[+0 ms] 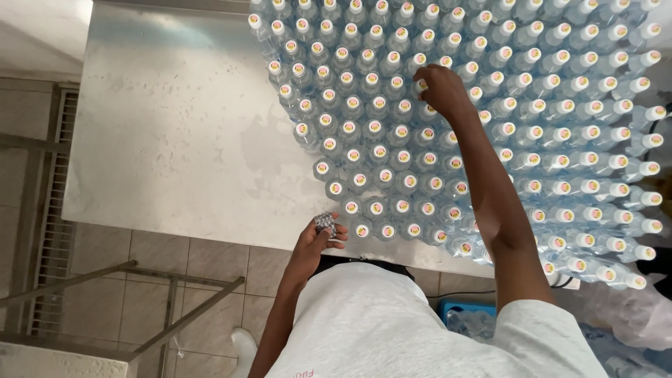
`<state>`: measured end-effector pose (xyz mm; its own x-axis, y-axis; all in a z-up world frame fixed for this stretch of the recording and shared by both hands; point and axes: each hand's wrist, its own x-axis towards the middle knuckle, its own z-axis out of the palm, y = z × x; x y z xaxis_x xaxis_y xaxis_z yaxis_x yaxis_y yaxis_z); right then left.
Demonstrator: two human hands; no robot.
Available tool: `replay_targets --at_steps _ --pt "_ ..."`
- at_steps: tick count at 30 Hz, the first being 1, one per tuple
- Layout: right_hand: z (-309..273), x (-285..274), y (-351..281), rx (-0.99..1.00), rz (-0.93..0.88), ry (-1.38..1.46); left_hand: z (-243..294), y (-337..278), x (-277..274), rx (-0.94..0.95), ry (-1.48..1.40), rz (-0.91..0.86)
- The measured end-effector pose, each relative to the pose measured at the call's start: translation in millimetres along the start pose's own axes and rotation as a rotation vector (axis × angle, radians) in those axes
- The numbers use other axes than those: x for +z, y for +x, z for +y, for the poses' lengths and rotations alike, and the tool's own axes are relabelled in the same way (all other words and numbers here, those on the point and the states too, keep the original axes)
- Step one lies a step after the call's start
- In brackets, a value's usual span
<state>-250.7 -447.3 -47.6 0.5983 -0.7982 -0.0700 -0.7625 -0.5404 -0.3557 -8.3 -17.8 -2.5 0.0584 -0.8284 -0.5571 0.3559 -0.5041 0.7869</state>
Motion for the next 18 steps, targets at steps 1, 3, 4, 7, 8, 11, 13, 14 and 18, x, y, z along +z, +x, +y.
replay_targets --at_steps 1,3,4,7,8,11,13,14,18 --pt "0.4 1.4 -3.0 0.005 -0.023 -0.021 -2.5 -2.1 0.1 0.012 -0.001 -0.026" --pt "-4.4 -6.3 -7.7 0.009 -0.049 -0.011 -3.8 -0.1 1.8 0.038 0.0 -0.04" --pt "-6.9 -9.7 -9.5 0.017 -0.071 -0.001 -4.0 1.7 1.7 0.066 0.006 -0.058" --pt "-51.0 -44.8 -37.5 -0.028 0.098 0.103 9.2 3.5 10.3 0.082 0.013 -0.043" --pt "-68.8 -45.7 -49.4 -0.042 0.078 0.108 15.2 -1.5 14.4 0.075 0.001 -0.022" --pt "-119.4 -59.6 -92.5 -0.098 0.216 0.388 28.3 3.9 22.0 0.047 0.064 0.026" --pt "-166.3 -65.3 -130.1 -0.247 -0.01 0.736 19.0 11.4 19.0 0.122 0.019 -0.069" --pt "-174.5 -54.4 -141.3 -0.24 -0.011 0.738 20.2 11.8 19.9 0.115 0.02 -0.072" --pt "-187.8 -14.0 -177.3 -0.148 -0.216 0.953 26.3 17.9 30.7 0.12 0.172 -0.094"
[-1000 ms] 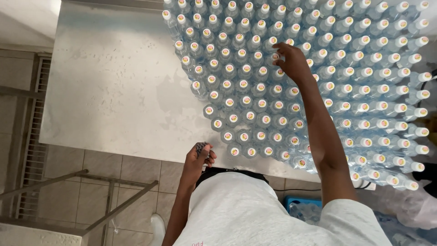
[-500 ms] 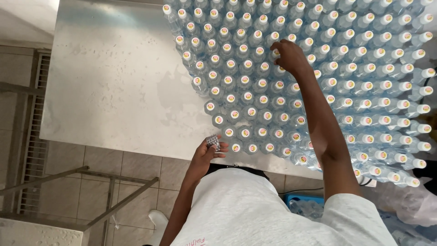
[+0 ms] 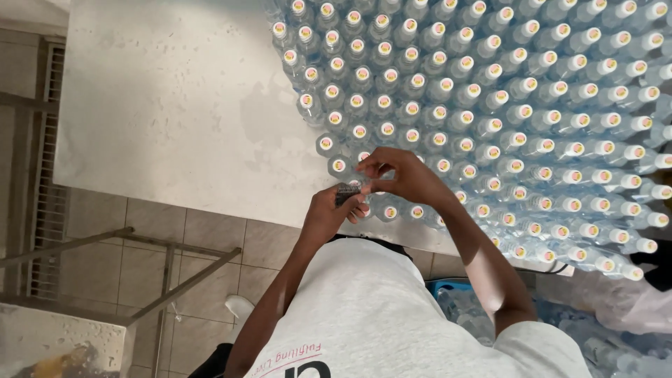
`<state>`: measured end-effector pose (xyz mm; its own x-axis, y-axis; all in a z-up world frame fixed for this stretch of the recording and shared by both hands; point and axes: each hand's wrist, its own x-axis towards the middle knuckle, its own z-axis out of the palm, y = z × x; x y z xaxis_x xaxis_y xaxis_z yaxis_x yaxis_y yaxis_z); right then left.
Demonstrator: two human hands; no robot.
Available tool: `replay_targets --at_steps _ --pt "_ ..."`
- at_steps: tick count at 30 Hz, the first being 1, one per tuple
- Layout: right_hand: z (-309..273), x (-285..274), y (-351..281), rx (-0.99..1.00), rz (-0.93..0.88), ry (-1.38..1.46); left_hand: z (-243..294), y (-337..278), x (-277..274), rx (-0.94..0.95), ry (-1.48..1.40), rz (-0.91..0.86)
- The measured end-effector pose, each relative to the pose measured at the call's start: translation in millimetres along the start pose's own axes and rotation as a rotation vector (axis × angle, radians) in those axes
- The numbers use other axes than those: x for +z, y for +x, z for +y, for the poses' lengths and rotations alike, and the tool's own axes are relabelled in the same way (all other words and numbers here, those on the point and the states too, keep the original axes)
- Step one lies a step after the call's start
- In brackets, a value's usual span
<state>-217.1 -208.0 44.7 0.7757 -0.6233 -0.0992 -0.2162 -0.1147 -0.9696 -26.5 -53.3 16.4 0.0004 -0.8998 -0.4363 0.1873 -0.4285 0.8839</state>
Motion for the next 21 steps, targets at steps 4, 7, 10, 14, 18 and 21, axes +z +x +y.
replay_targets --at_steps 4,7,10,14,18,21 --pt "27.3 10.6 -20.8 0.115 0.044 0.138 14.0 2.2 8.9 0.027 0.217 0.01" --pt "20.9 4.1 -35.4 0.158 0.126 0.21 7.3 4.7 10.8 0.018 0.225 0.009" --pt "37.5 -14.5 -40.4 0.16 0.233 0.271 10.6 6.1 12.7 0.01 0.162 0.033" --pt "36.6 -60.0 -19.9 0.126 0.447 0.012 -0.3 6.7 5.6 0.011 0.036 0.045" --pt "76.8 -113.5 19.1 -0.083 0.692 -0.035 -11.6 4.1 0.4 0.038 -0.102 0.051" --pt "97.6 -134.3 45.1 -0.126 0.771 -0.102 -17.8 -4.7 -2.4 0.04 -0.156 0.029"
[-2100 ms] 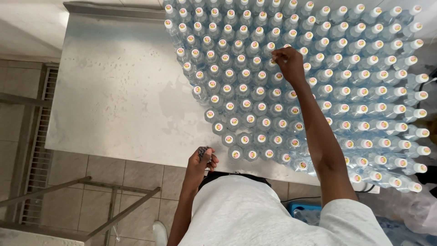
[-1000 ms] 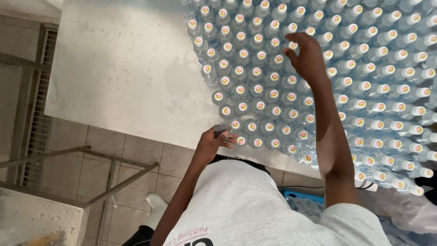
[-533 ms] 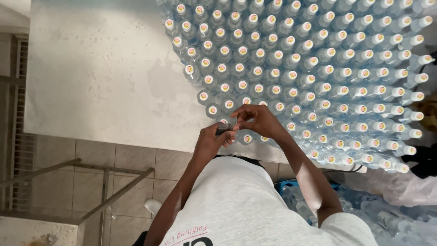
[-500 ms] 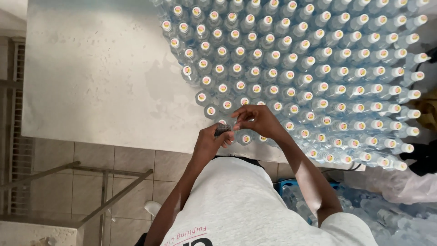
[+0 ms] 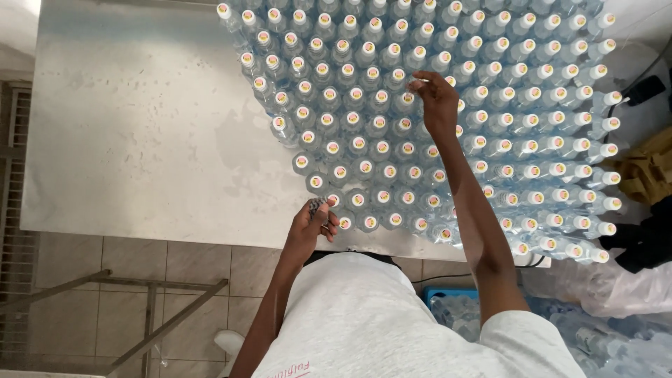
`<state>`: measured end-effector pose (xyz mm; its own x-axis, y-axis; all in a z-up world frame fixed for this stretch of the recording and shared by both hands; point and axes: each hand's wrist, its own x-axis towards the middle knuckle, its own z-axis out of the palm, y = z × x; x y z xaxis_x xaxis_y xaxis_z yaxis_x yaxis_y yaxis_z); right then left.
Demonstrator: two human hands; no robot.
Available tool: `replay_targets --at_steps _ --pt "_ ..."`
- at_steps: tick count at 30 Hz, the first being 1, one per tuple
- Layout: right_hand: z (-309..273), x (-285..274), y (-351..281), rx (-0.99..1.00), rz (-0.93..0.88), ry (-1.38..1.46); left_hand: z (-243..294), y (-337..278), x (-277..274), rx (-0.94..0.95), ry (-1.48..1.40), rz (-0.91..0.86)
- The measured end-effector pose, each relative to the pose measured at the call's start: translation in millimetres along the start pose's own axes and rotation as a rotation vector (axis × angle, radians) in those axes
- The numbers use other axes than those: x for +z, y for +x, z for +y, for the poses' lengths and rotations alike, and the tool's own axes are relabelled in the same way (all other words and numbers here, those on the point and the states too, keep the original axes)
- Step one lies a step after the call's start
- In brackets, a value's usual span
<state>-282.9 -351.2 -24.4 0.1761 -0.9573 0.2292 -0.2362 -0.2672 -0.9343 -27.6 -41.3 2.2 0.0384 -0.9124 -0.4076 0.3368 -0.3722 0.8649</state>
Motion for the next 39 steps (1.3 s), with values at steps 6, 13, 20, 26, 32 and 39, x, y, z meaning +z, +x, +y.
replay_targets --at_steps 6,13,20,26,32,39 --pt "39.6 8.2 17.5 -0.009 -0.078 -0.189 -11.5 -11.5 -13.2 -0.033 -0.048 0.013" --pt "51.0 -10.2 14.4 -0.067 -0.102 -0.329 -13.3 -16.4 -18.4 -0.053 -0.054 0.055" --pt "42.8 -16.0 9.8 -0.038 -0.19 -0.376 -13.5 -6.4 -10.8 -0.07 -0.015 0.004" --pt "53.2 -14.2 13.6 -0.075 -0.124 -0.412 -14.9 -1.4 -11.7 -0.067 -0.009 -0.011" --pt "58.6 -6.4 22.6 -0.141 0.026 -0.336 17.0 -8.5 1.0 -0.22 0.026 0.083" --pt "63.0 -1.4 22.6 -0.289 -0.041 -0.549 13.8 -8.4 -3.9 -0.187 0.027 0.078"
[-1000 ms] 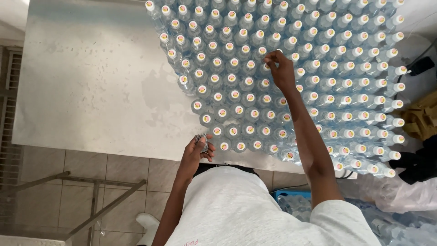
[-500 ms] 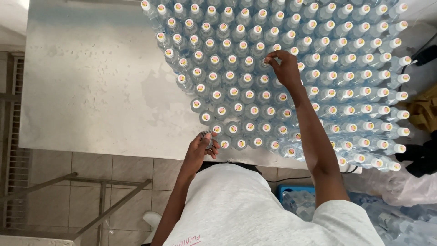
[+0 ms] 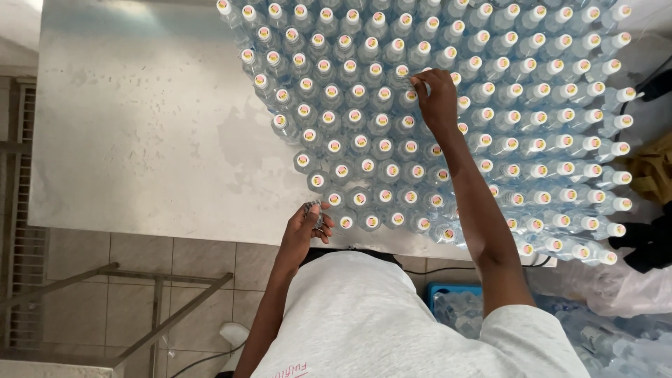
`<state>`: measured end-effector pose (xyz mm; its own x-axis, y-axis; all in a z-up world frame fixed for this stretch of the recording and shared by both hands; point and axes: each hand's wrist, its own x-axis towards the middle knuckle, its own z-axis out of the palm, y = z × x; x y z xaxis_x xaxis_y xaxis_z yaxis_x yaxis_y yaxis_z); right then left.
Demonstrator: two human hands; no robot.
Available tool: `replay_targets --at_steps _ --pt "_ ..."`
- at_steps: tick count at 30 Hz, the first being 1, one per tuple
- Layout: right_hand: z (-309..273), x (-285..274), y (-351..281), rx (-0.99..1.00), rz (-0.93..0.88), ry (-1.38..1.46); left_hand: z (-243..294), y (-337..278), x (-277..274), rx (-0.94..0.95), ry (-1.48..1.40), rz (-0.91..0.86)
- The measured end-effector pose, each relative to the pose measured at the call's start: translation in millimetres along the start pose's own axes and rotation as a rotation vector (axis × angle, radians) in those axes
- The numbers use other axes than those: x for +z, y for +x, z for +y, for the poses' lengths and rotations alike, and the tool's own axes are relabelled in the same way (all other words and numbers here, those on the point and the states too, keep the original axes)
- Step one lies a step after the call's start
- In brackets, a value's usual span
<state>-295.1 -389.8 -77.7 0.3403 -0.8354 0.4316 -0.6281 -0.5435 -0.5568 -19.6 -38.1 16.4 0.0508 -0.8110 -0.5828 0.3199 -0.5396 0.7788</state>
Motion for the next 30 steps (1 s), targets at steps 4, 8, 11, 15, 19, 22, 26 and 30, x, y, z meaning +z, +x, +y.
replay_targets --at_steps 4,8,11,15,19,22,26,30 --pt "7.4 2.3 -0.5 -0.062 0.037 -0.075 1.5 -1.3 -1.8 -0.002 -0.014 0.013" --pt "12.2 5.6 -5.4 -0.023 0.023 -0.07 0.5 -0.3 -2.9 -0.01 -0.015 0.009" --pt "10.1 2.2 -5.4 -0.026 0.025 -0.028 -1.4 0.9 -3.1 -0.007 -0.007 0.007" --pt "12.2 -5.0 -4.4 0.007 -0.047 0.084 -3.0 1.9 -2.8 -0.006 -0.005 -0.001" --pt "8.7 -14.3 -4.0 0.021 -0.167 0.061 -1.5 1.1 -2.5 0.0 -0.01 -0.008" --pt "-3.9 -27.6 7.0 0.086 -0.259 0.121 2.0 -0.8 -1.9 0.0 0.002 -0.005" --pt "-10.1 -38.2 11.0 0.115 -0.347 0.087 0.4 -1.0 -3.7 -0.003 -0.008 -0.003" --pt "-17.5 -43.7 16.5 0.115 -0.428 0.074 -0.4 0.4 -2.6 -0.002 0.003 -0.016"
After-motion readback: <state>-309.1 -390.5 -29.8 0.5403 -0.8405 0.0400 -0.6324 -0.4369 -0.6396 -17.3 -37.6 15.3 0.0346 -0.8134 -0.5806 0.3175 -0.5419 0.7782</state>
